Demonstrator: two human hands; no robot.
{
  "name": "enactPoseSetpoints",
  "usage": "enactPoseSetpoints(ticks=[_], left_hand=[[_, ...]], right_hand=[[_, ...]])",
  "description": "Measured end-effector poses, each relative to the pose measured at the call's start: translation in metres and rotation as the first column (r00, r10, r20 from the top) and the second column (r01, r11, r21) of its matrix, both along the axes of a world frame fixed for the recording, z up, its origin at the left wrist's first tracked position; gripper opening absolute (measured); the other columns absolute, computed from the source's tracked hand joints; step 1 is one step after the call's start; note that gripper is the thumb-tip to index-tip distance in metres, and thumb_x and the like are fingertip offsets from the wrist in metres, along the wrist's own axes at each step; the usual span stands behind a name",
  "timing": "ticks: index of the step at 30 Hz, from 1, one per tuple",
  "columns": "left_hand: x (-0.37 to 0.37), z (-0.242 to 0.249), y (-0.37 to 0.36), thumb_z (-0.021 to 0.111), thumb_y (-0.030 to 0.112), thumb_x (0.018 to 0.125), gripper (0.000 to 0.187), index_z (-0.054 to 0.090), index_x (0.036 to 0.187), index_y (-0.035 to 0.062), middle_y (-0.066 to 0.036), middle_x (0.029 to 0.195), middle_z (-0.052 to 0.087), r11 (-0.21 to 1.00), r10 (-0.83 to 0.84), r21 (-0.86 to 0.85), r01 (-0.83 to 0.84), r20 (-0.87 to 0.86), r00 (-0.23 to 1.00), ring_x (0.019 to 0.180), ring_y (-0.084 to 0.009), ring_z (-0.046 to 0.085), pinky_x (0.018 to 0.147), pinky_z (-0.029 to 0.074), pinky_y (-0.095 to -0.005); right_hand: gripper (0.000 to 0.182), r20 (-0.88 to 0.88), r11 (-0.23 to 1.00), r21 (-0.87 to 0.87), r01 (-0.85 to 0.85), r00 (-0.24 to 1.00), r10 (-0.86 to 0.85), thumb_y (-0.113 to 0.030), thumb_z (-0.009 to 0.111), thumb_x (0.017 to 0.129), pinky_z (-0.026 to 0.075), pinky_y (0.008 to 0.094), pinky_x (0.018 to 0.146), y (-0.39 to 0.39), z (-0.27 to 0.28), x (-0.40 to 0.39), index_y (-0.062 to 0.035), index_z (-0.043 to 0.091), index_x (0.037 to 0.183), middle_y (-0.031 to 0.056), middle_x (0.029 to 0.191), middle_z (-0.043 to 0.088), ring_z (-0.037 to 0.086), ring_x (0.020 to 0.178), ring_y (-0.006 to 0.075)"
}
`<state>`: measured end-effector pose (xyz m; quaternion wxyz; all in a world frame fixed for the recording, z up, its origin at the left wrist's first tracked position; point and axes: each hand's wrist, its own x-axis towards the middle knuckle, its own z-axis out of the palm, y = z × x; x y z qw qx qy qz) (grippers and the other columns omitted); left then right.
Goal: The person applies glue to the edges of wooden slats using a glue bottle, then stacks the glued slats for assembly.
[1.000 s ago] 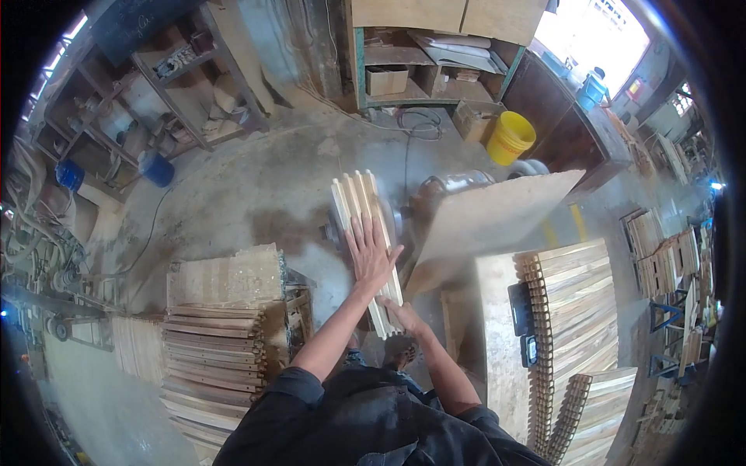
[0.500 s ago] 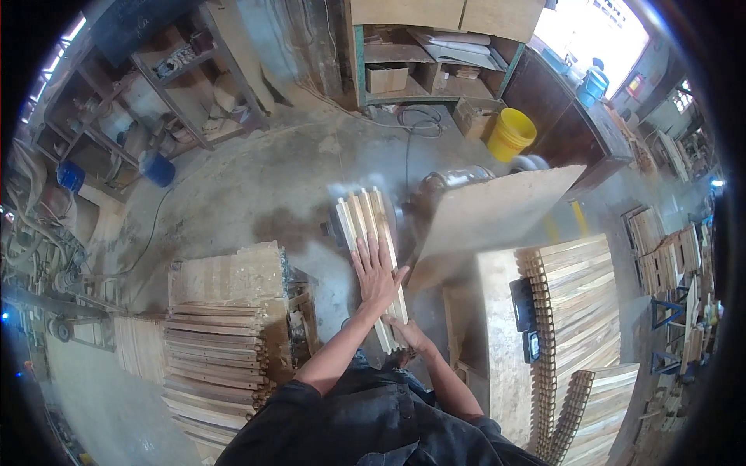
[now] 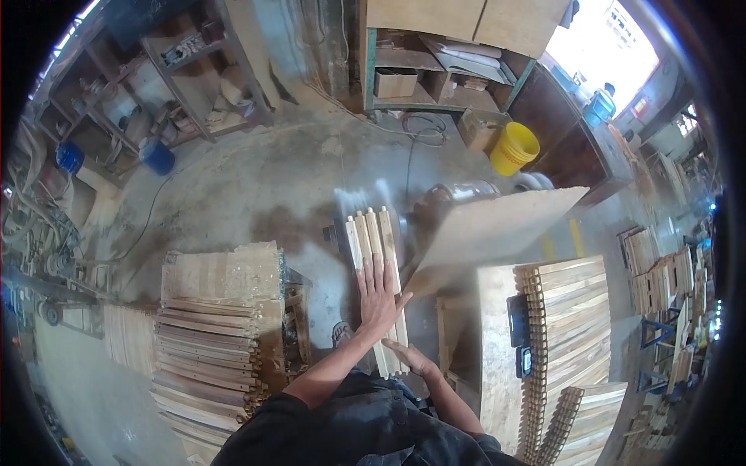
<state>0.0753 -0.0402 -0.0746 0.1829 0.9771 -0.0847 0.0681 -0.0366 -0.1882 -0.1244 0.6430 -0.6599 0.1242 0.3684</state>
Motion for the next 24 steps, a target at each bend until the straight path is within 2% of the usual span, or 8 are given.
enactPoseSetpoints(ticks=[3,4,7,8,11,12,16,24], left_hand=[[0.019,0.014,0.009,0.058,0.063,0.096,0.103,0.023,0.16,-0.0099,-0.033,0.169,0.011,0.998,-0.055,-0.02,0.055,0.011,0.998,0.157,-0.0514,0.007,0.127,0.009,-0.0623],[0.027,0.014,0.012,0.057,0.065,0.097,0.102,0.021,0.163,-0.0051,-0.034,0.17,0.007,0.995,-0.059,-0.082,0.062,0.039,0.997,0.158,-0.051,0.004,0.126,0.007,-0.0635],[0.057,0.023,0.018,0.057,0.065,0.096,0.101,0.021,0.165,0.0002,-0.035,0.169,0.008,0.993,-0.09,-0.069,0.096,0.082,0.993,0.158,-0.0519,0.004,0.125,0.006,-0.0665],[0.073,0.019,0.019,0.054,0.068,0.097,0.1,0.016,0.168,0.0102,-0.032,0.171,0.001,0.994,-0.093,-0.054,0.096,0.057,0.994,0.159,-0.0498,-0.002,0.126,0.005,-0.0664],[0.113,0.034,0.019,0.051,0.071,0.097,0.099,0.015,0.169,0.0138,-0.029,0.172,0.002,0.996,-0.091,-0.024,0.09,-0.007,0.996,0.159,-0.0486,-0.002,0.125,0.006,-0.0672],[0.126,0.034,0.019,0.047,0.073,0.097,0.097,0.015,0.169,0.0171,-0.027,0.173,0.003,0.997,-0.083,-0.009,0.083,0.001,0.997,0.159,-0.0476,-0.001,0.125,0.006,-0.0684],[0.156,0.034,0.028,0.044,0.074,0.098,0.096,0.015,0.169,0.0168,-0.028,0.172,0.003,0.997,-0.079,-0.019,0.079,-0.007,0.997,0.159,-0.0493,0.0,0.125,0.006,-0.0689],[0.117,0.028,0.018,0.045,0.074,0.097,0.097,0.015,0.169,0.0167,-0.029,0.172,0.003,0.995,-0.101,0.026,0.101,-0.009,0.995,0.158,-0.0515,0.0,0.124,0.007,-0.069]], right_hand=[[0.067,-0.392,0.933,0.36,-0.007,0.906,0.159,-0.057,0.059,0.101,0.06,0.0423,0.09,-0.005,0.01,0.027,0.0041,0.066,0.126,0.0196,0.108,0.076,0.075,0.098,0.0297],[0.069,-0.393,0.868,0.495,-0.051,0.877,0.276,-0.058,0.053,0.102,0.06,0.0469,0.092,-0.008,-0.005,0.038,0.0054,0.065,0.126,0.0241,0.109,0.075,0.075,0.098,0.0378],[0.07,-0.456,0.764,0.64,0.081,0.841,0.292,-0.058,0.05,0.103,0.059,0.049,0.092,-0.003,-0.012,0.07,0.0063,0.064,0.127,0.0262,0.11,0.074,0.074,0.096,0.0414],[0.072,-0.443,0.745,0.661,0.089,0.848,0.292,-0.059,0.049,0.103,0.06,0.0507,0.089,0.0,-0.005,0.082,0.0067,0.063,0.128,0.0257,0.109,0.073,0.074,0.095,0.0421],[0.076,-0.38,0.663,0.736,0.135,0.894,0.239,-0.063,0.048,0.102,0.06,0.0523,0.086,0.012,0.016,0.116,0.0066,0.063,0.129,0.026,0.106,0.073,0.073,0.094,0.0432],[0.08,-0.416,0.616,0.771,0.162,0.86,0.294,-0.066,0.045,0.102,0.06,0.0517,0.082,0.013,0.015,0.128,0.0072,0.062,0.13,0.0273,0.101,0.072,0.073,0.09,0.0438],[0.086,-0.343,0.691,0.716,0.099,0.912,0.225,-0.07,0.041,0.101,0.059,0.0492,0.078,0.023,0.029,0.155,0.0078,0.061,0.13,0.0276,0.093,0.069,0.07,0.083,0.0426],[0.089,-0.391,0.59,0.787,0.179,0.885,0.252,-0.073,0.04,0.1,0.059,0.05,0.079,0.022,0.014,0.109,0.0066,0.058,0.136,0.0279,0.099,0.07,0.071,0.085,0.0421]])
